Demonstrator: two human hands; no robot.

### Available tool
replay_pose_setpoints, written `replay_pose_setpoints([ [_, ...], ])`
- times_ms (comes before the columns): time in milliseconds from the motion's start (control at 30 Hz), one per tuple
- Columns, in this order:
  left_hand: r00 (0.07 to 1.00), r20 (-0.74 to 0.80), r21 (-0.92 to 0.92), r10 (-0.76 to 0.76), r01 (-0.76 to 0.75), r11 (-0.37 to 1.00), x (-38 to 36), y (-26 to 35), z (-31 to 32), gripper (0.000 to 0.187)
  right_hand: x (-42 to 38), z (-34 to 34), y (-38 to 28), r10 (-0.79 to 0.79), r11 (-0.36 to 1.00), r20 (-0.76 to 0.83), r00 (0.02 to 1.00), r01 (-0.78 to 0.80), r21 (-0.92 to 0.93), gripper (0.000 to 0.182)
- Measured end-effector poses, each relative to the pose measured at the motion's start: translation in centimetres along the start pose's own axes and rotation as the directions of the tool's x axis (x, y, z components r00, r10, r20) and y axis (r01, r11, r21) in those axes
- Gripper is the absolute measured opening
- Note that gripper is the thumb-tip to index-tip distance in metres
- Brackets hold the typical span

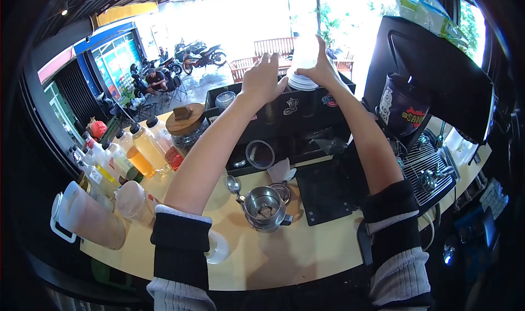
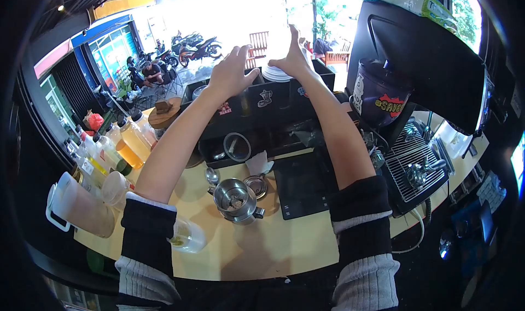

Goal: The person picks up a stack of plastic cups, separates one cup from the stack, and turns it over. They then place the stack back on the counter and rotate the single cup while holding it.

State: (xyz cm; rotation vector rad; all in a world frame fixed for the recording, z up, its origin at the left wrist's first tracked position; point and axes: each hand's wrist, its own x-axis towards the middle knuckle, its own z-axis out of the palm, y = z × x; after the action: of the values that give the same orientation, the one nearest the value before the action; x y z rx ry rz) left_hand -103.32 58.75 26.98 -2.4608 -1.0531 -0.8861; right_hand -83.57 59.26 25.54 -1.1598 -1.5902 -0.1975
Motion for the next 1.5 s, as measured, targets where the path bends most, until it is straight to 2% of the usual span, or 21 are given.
replay_pose_setpoints([
  [67,1.000,0.022,-0.006,-0.008,0.008,1.000,0.4,-0.3,0.4,0.062,-0.2,-0.2,0.1,0.106,0.994,0.129,0.986,-0.102,-0.036,0.106],
  [367,0.993,0.108,-0.029,-0.052,0.056,0.998,0.7,-0.2,1.3,0.065,-0.7,0.3,-0.6,0.244,0.933,0.353,0.903,-0.120,-0.339,0.081],
  [433,0.992,0.118,-0.027,-0.053,0.057,0.998,0.6,-0.3,1.3,0.068,-0.4,0.3,0.2,0.265,0.925,0.477,0.838,-0.081,-0.372,0.058],
  [467,0.992,0.118,-0.026,-0.055,0.059,0.998,0.6,-0.3,1.3,0.068,-0.7,0.4,0.5,0.229,0.920,0.450,0.863,-0.042,-0.388,0.047],
  [700,0.985,0.164,-0.003,-0.062,0.063,0.998,0.0,0.2,-1.0,0.069,-0.6,-0.8,-2.2,0.323,0.866,0.473,0.820,-0.054,-0.498,0.035],
  [800,0.979,0.204,-0.017,-0.004,0.007,1.000,-0.6,0.5,-2.3,0.064,-1.5,-1.3,-5.1,0.191,0.869,0.433,0.881,0.053,-0.492,0.033],
  [867,0.974,0.223,-0.039,0.032,-0.024,0.999,-1.5,1.0,-3.3,0.060,-2.9,-1.6,-8.0,-0.068,0.863,0.339,0.938,0.225,-0.451,0.028],
  [967,0.853,0.519,-0.283,-0.063,0.240,0.929,-3.7,2.2,-6.5,0.039,-5.8,-2.2,-13.5,-0.091,0.903,0.356,0.930,0.228,-0.365,0.023],
  [1000,0.878,0.478,-0.229,0.000,0.125,0.965,-4.6,2.1,-7.0,0.033,-6.9,-2.4,-15.0,-0.085,0.913,0.358,0.930,0.217,-0.345,0.020],
  [1033,0.871,0.490,-0.214,-0.037,0.162,0.963,-6.1,2.4,-8.4,0.033,-8.0,-2.8,-17.0,-0.110,0.886,0.359,0.927,0.256,-0.387,0.019],
  [1100,0.939,0.344,0.002,0.026,-0.028,1.000,-9.2,2.9,-10.8,0.031,-10.3,-2.9,-18.6,-0.234,0.928,0.275,0.933,0.299,-0.224,0.016],
  [1133,0.934,0.356,0.017,-0.011,0.005,1.000,-11.4,2.6,-11.1,0.031,-11.7,-2.9,-19.8,-0.246,0.932,0.293,0.924,0.308,-0.190,0.016],
  [1167,0.994,0.104,-0.043,0.044,-0.039,0.998,-13.6,2.5,-11.5,0.030,-13.2,-3.1,-21.0,-0.252,0.954,0.315,0.915,0.290,-0.079,0.014],
  [1200,0.983,-0.158,-0.081,0.088,-0.102,0.991,-15.9,2.5,-12.0,0.029,-14.8,-3.2,-22.1,-0.259,0.964,0.335,0.906,0.263,0.032,0.013],
  [1233,0.978,-0.209,-0.185,0.025,-0.064,0.981,-18.4,3.1,-13.2,0.026,-16.8,-3.0,-23.1,-0.295,0.956,0.318,0.901,0.280,0.092,0.013],
  [1300,0.901,-0.424,-0.447,-0.095,-0.117,0.887,-23.6,3.6,-13.8,0.021,-21.0,-2.5,-24.9,-0.240,0.964,0.441,0.865,0.158,0.214,0.016],
  [1367,0.802,-0.507,-0.465,-0.317,0.055,0.884,-30.2,3.4,-13.4,0.027,-24.8,-1.2,-26.3,-0.214,0.941,0.542,0.813,0.022,0.338,0.022],
  [1400,0.721,-0.534,-0.580,-0.442,0.068,0.812,-33.7,2.4,-11.8,0.037,-26.4,0.0,-26.2,-0.200,0.935,0.636,0.745,-0.050,0.352,0.045],
  [1433,0.626,-0.541,-0.686,-0.561,0.057,0.725,-36.7,1.6,-10.1,0.046,-27.8,1.6,-25.9,-0.209,0.932,0.638,0.741,-0.045,0.359,0.045],
  [1467,0.621,-0.546,-0.682,-0.563,0.061,0.729,-39.0,1.5,-9.4,0.046,-29.3,3.4,-25.6,-0.188,0.917,0.648,0.738,-0.104,0.384,0.060],
  [1500,0.691,-0.451,-0.618,-0.565,0.215,0.756,-41.1,1.4,-9.0,0.065,-30.4,4.9,-25.3,-0.167,0.898,0.660,0.733,-0.163,0.408,0.075],
])
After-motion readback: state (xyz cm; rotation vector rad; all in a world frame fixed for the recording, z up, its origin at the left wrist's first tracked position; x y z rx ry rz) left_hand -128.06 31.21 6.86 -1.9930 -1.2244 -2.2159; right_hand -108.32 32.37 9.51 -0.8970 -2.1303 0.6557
